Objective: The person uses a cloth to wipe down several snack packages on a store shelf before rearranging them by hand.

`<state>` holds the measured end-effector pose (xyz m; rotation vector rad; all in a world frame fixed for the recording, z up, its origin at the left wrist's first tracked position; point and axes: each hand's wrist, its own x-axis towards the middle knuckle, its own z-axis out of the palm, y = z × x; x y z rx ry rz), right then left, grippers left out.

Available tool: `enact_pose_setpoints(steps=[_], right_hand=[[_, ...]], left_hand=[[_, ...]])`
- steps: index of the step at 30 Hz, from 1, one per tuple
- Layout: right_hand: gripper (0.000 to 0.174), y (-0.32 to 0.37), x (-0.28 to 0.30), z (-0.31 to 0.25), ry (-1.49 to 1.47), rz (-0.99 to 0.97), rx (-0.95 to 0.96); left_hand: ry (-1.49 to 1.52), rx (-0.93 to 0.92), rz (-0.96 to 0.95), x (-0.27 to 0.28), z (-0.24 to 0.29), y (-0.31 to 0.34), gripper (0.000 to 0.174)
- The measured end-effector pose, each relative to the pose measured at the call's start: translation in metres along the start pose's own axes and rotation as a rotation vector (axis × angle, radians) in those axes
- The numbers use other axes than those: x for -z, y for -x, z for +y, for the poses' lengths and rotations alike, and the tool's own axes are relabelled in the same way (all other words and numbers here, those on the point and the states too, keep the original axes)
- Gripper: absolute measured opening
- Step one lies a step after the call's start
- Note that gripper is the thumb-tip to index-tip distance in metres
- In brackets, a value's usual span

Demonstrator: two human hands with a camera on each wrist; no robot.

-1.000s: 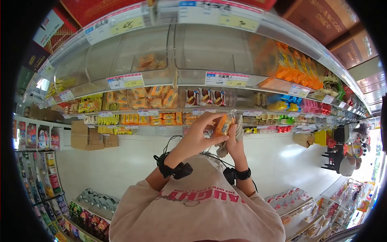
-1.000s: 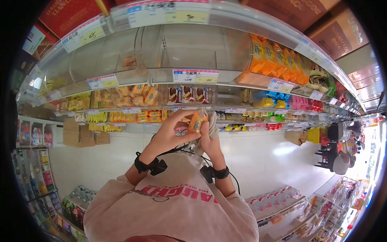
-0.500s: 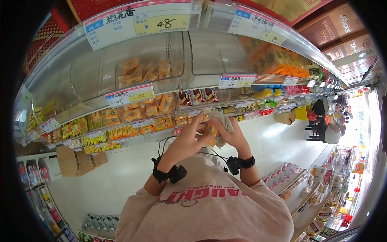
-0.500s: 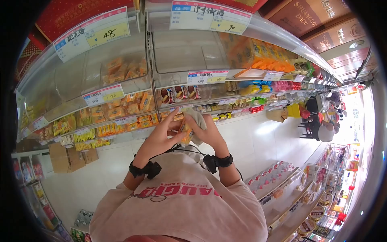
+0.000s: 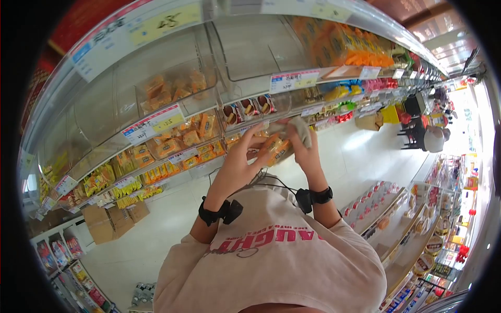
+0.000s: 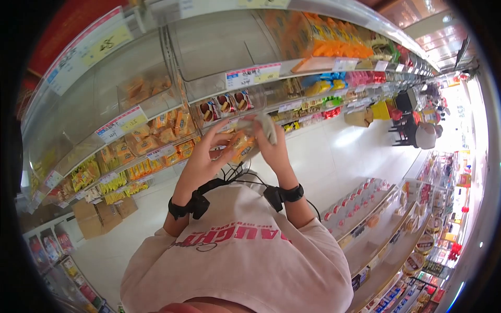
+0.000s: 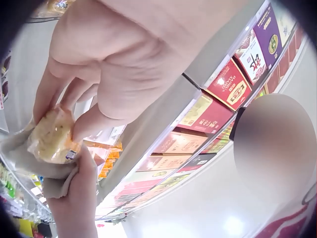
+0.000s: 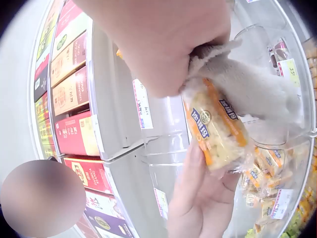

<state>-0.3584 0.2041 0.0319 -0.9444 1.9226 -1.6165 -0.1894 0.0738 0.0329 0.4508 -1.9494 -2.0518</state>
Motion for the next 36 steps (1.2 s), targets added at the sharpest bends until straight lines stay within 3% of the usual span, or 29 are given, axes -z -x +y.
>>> enact_pose_setpoints(steps=[1, 4, 7, 10, 11, 14, 18, 19, 21, 24, 30, 36], right_hand=[[0.028, 0.001, 0.005, 0.000, 0.019, 0.134, -0.133], [0.029, -0.012, 0.011, 0.004, -0.395, 0.246, -0.150], [0.040, -0.014, 0.009, 0.006, -0.518, -0.007, -0.243], [0.046, -0.004, 0.000, 0.005, -0.416, -0.285, -0.282], [0.045, -0.004, -0.007, 0.009, -0.476, -0.240, -0.175], [0.046, -0.013, 0.026, 0.017, -0.446, -0.449, -0.172], [0.056, -0.020, 0.078, 0.021, -0.225, -0.590, -0.063], [0.056, -0.022, 0.087, 0.027, -0.153, -0.569, 0.056], [0.055, -0.030, 0.105, 0.040, -0.005, -0.528, 0.298], [0.059, -0.035, 0.123, 0.044, -0.052, -0.666, 0.114], [0.062, -0.041, 0.135, 0.069, -0.228, -0.560, 0.008], [0.056, -0.050, 0.126, 0.082, -0.336, -0.439, 0.020]], left_hand=[[0.036, 0.013, 0.005, -0.002, 0.005, -0.001, 0.070], [0.123, 0.040, 0.068, -0.007, 0.004, -0.006, 0.066], [0.184, -0.033, 0.230, -0.023, -0.002, -0.016, 0.065], [-0.087, -0.155, 0.309, -0.038, -0.007, -0.029, 0.065], [-0.062, -0.129, 0.347, -0.044, 0.000, -0.033, 0.065], [0.080, -0.093, 0.261, -0.047, -0.001, -0.039, 0.062], [0.127, -0.033, 0.076, -0.050, 0.004, -0.039, 0.058], [0.128, -0.008, 0.031, -0.055, 0.004, -0.041, 0.056], [0.070, 0.074, 0.092, -0.071, 0.002, -0.048, 0.046], [-0.112, 0.171, 0.302, -0.096, -0.009, -0.060, 0.028], [0.058, 0.186, 0.567, -0.135, -0.018, -0.067, 0.028], [0.081, 0.124, 0.622, -0.147, -0.016, -0.066, 0.033]])
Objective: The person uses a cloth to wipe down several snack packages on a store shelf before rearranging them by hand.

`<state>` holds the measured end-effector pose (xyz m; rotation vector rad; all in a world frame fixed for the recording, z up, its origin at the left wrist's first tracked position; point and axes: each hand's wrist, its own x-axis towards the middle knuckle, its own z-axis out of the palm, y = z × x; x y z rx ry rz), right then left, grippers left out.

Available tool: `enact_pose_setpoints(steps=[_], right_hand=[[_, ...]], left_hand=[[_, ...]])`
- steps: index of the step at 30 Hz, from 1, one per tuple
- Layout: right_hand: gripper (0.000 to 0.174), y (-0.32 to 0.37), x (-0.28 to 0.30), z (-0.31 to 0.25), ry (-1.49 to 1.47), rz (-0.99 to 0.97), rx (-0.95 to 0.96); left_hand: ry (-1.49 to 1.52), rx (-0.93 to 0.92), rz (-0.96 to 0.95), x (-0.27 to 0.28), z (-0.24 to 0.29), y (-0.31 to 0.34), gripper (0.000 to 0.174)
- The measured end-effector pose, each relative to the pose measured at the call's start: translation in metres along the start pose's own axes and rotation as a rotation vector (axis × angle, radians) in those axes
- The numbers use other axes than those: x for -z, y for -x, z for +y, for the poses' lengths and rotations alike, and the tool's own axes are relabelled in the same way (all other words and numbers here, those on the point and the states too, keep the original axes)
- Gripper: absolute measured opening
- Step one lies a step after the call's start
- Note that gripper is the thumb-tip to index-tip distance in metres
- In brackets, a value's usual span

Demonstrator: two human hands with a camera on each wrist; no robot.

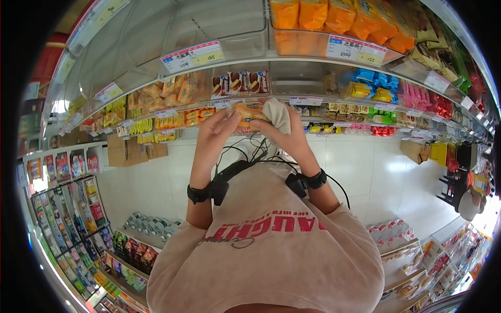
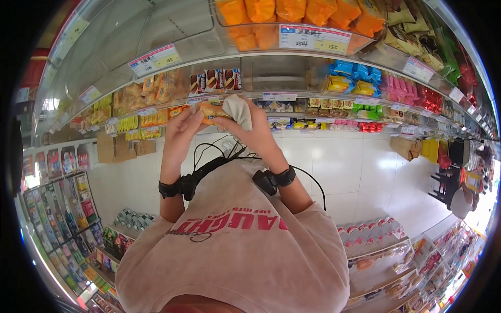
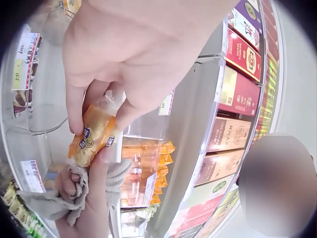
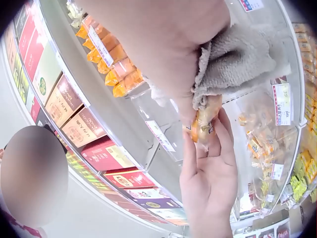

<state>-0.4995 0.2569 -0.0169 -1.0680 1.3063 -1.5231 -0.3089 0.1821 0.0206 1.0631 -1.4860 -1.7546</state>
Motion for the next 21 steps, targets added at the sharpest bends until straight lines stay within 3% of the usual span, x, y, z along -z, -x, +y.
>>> enact_pose_setpoints(steps=[4, 6, 10, 14, 18, 21], right_hand=[[0.047, 0.004, -0.006, -0.021, -0.025, 0.043, 0.087], [0.040, 0.005, -0.008, -0.020, -0.054, -0.022, -0.003], [0.027, 0.012, -0.038, -0.012, 0.121, -0.103, -0.055], [0.026, 0.015, -0.068, -0.027, 0.132, -0.094, -0.066], [0.029, 0.017, -0.083, -0.023, 0.107, -0.214, -0.211], [0.029, 0.018, -0.092, -0.024, 0.044, -0.203, -0.244]], left_hand=[[0.144, -0.019, 0.070, 0.009, 0.008, 0.007, 0.032], [0.193, 0.001, 0.110, 0.022, 0.012, 0.006, 0.032], [0.027, -0.050, 0.053, 0.040, 0.004, 0.013, 0.035], [0.149, 0.010, 0.027, 0.062, 0.005, 0.023, 0.038], [0.274, 0.098, -0.022, 0.082, 0.005, 0.037, 0.041], [0.195, -0.007, -0.072, 0.104, -0.003, 0.044, 0.043]])
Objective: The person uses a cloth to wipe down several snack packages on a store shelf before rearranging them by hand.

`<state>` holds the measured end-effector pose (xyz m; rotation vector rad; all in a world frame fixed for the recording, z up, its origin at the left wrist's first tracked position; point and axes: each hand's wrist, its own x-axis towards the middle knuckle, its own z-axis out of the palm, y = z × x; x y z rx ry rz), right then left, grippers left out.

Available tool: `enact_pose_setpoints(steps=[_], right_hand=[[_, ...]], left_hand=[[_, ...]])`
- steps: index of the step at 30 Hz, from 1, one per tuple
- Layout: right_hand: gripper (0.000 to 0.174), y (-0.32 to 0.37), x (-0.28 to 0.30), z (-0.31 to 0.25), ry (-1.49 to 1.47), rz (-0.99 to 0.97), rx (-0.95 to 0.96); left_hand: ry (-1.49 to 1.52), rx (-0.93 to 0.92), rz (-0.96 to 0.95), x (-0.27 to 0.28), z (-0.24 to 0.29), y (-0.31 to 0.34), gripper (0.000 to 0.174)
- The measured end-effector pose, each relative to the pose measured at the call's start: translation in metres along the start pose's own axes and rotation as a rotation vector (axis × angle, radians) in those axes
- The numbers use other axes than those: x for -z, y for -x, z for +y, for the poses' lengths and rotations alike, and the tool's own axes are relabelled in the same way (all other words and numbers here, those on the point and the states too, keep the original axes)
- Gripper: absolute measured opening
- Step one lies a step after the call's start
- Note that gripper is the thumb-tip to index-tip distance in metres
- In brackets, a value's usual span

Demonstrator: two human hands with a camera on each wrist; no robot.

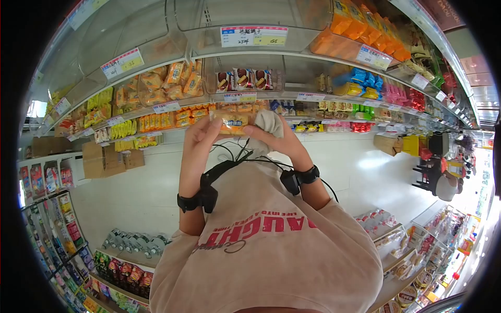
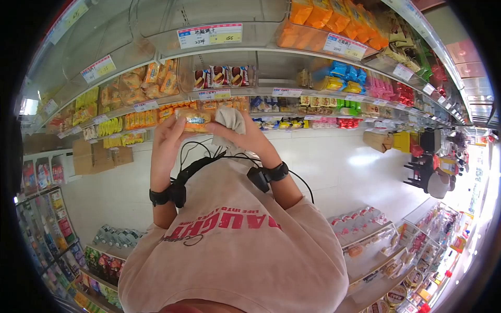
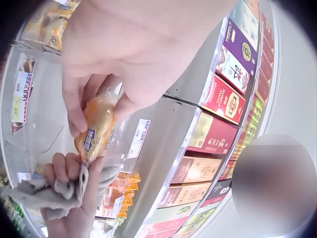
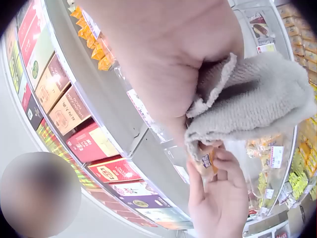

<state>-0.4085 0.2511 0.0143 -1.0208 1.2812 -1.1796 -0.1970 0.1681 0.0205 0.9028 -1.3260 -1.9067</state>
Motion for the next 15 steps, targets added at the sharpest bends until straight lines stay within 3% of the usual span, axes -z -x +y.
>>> enact_pose_setpoints(steps=[3, 5, 7, 9, 11, 13, 15], right_hand=[[0.029, -0.010, 0.011, 0.017, 0.002, 0.141, 0.133], [0.045, -0.021, 0.029, 0.022, -0.126, 0.387, 0.163], [0.056, -0.044, 0.064, 0.024, -0.539, 0.405, 0.313], [0.050, -0.056, 0.087, 0.023, -0.329, 0.755, 0.307], [0.051, -0.066, 0.126, 0.041, -0.081, 0.868, 0.065], [0.052, -0.075, 0.136, 0.057, 0.244, 0.986, 0.130], [0.055, -0.083, 0.137, 0.072, 0.636, 1.090, 0.510]], left_hand=[[-0.019, -0.078, 0.128, 0.011, -0.001, 0.006, 0.041], [0.001, -0.111, 0.250, 0.021, 0.006, 0.008, 0.040], [0.011, -0.099, 0.237, 0.031, 0.011, 0.013, 0.041], [0.019, -0.082, 0.204, 0.039, 0.010, 0.019, 0.042], [0.021, -0.069, 0.159, 0.044, 0.008, 0.023, 0.042], [0.045, -0.065, 0.139, 0.046, 0.008, 0.027, 0.041], [0.057, -0.067, 0.124, 0.049, 0.010, 0.031, 0.040]])
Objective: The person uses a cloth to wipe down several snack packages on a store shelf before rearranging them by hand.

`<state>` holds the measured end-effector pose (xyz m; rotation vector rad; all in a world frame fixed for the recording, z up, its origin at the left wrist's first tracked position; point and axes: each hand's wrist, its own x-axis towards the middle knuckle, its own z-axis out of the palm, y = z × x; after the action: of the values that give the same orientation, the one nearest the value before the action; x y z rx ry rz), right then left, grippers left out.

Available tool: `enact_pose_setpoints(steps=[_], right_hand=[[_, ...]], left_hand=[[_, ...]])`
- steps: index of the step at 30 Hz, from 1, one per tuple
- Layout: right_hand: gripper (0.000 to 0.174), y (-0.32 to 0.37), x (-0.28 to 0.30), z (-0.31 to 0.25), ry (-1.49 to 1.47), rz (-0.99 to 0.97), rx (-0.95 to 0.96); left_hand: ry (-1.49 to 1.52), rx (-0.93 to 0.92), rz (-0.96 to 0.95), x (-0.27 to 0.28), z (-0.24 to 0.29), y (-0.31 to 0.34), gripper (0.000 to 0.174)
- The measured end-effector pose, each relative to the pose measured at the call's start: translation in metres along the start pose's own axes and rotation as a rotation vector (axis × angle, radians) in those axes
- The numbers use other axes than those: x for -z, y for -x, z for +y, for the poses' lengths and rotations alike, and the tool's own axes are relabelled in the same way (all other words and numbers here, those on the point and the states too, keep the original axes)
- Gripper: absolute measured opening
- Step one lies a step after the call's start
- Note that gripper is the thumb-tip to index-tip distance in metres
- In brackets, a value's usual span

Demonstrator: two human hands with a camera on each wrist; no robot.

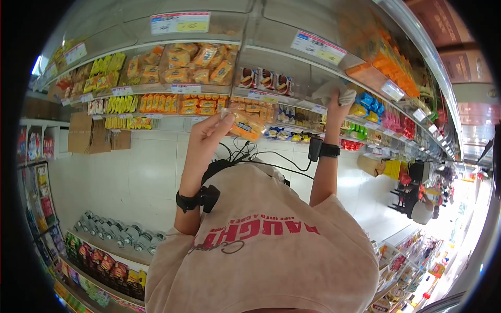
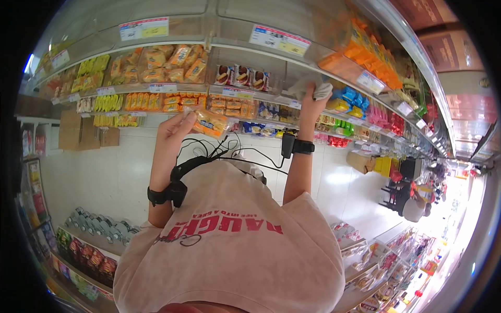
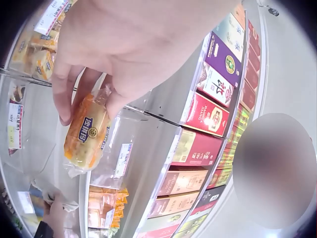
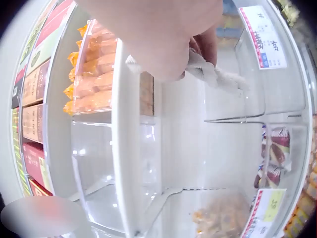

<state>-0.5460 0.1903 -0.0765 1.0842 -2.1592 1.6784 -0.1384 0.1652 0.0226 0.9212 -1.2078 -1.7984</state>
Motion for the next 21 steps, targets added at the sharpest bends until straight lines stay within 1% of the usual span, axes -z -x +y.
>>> enact_pose_setpoints(steps=[1, 4, 5, 6, 8, 9, 10, 12, 14, 16, 17, 19, 20, 21], right_hand=[[0.060, -0.001, -0.001, 0.003, -0.015, -0.031, -0.009], [0.065, 0.001, -0.007, 0.007, 0.008, -0.344, -0.169], [0.071, 0.003, -0.010, 0.024, 0.132, -0.401, -0.185], [0.069, 0.005, -0.014, 0.019, 0.118, -0.404, -0.150], [0.067, 0.008, -0.007, -0.005, 0.092, -0.407, -0.082], [0.063, 0.016, 0.000, -0.067, -0.061, -0.412, -0.155], [0.061, 0.023, 0.002, -0.097, -0.207, -0.552, -0.193], [0.057, 0.036, 0.007, -0.135, -0.502, -0.817, -0.275], [0.053, 0.053, 0.010, -0.175, -0.504, -1.179, -0.034], [0.053, 0.068, 0.009, -0.204, -0.307, -1.450, -0.062], [0.053, 0.074, 0.005, -0.206, -0.316, -1.433, -0.057], [0.053, 0.081, -0.001, -0.206, -0.332, -1.401, -0.045], [0.055, 0.082, 0.001, -0.207, -0.345, -1.400, -0.090], [0.057, 0.081, 0.003, -0.210, -0.357, -1.401, -0.134]], left_hand=[[-0.001, -0.004, -0.006, 0.003, 0.003, 0.002, 0.040], [-0.013, -0.029, 0.004, 0.011, 0.005, 0.005, 0.040], [-0.021, -0.039, 0.009, 0.015, 0.005, 0.005, 0.039], [-0.034, -0.028, 0.007, 0.018, 0.006, 0.006, 0.039], [-0.059, -0.005, 0.000, 0.023, 0.006, 0.005, 0.037], [-0.075, -0.018, -0.011, 0.024, 0.002, 0.004, 0.037], [-0.093, -0.029, -0.023, 0.026, -0.004, 0.002, 0.036], [-0.143, -0.012, -0.074, 0.025, -0.005, 0.000, 0.035], [-0.192, 0.035, -0.148, 0.019, -0.001, -0.001, 0.033], [-0.191, 0.017, -0.158, 0.012, -0.004, -0.002, 0.035], [-0.190, 0.009, -0.161, 0.010, -0.005, -0.002, 0.036], [-0.136, 0.038, -0.095, 0.010, -0.001, -0.004, 0.039], [-0.107, 0.051, -0.060, 0.009, 0.000, -0.004, 0.041], [-0.107, 0.013, -0.062, 0.008, -0.001, -0.003, 0.044]])
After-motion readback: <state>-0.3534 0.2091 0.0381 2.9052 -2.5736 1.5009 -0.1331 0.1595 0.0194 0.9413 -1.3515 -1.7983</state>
